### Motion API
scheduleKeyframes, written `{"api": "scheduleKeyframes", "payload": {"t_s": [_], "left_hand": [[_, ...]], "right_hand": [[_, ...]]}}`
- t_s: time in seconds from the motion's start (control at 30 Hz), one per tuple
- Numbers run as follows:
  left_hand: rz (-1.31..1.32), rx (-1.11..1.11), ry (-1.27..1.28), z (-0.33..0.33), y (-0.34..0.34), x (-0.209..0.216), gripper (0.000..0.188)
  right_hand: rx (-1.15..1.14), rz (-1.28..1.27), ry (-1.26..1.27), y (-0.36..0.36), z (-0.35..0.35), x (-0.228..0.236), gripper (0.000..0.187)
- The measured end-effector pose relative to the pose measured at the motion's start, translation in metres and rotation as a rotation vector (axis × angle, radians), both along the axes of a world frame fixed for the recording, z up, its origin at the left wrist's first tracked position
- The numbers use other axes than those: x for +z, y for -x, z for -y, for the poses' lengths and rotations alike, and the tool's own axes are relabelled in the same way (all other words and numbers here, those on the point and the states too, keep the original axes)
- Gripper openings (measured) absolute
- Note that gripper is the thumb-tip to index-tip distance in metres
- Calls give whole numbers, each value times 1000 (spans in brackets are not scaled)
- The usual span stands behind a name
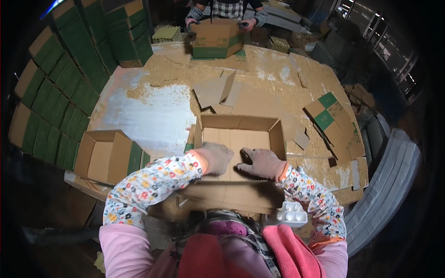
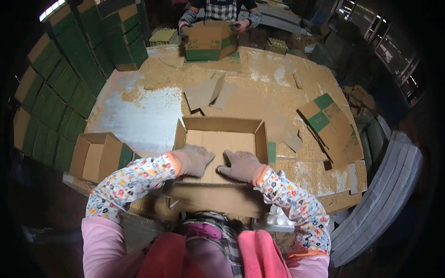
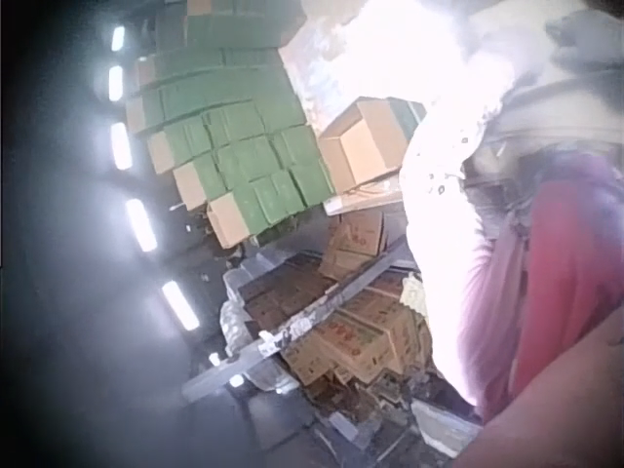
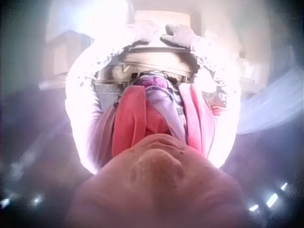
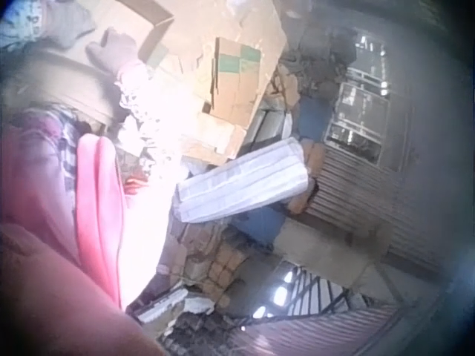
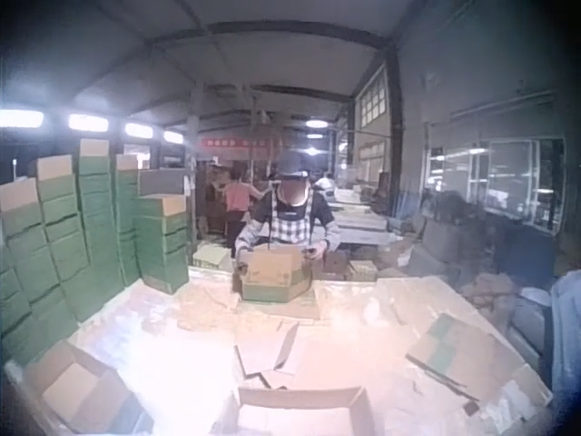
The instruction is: The person assembles cardboard boxes by folding flaps and inserting a foam tray filled with small items, then places the completed boxes into a stack.
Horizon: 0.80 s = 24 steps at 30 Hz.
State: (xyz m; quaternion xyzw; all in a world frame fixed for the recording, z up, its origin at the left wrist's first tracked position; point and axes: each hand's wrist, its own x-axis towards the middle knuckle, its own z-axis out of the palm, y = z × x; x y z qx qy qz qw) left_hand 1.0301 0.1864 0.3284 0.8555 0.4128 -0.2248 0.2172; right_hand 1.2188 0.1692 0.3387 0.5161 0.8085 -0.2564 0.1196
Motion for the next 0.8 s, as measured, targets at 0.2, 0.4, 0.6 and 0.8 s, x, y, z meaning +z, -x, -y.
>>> {"api": "scheduleKeyframes", "payload": {"t_s": [0.2, 0.4, 0.6, 0.8], "left_hand": [[665, 113, -788, -8, 51, 10, 32], [729, 1009, -209, 44, 38, -125, 42], [1146, 1079, 11, 53, 89, -97, 43], [1093, 897, -1358, 148, 232, -57, 41]], "right_hand": [[-173, -786, -389, -83, -38, 25, 30], [-289, -341, 300, -108, -48, -76, 64], [-765, -1185, 431, -38, 7, -82, 54], [-1134, -1666, 612, -2, 32, -115, 38]]}}
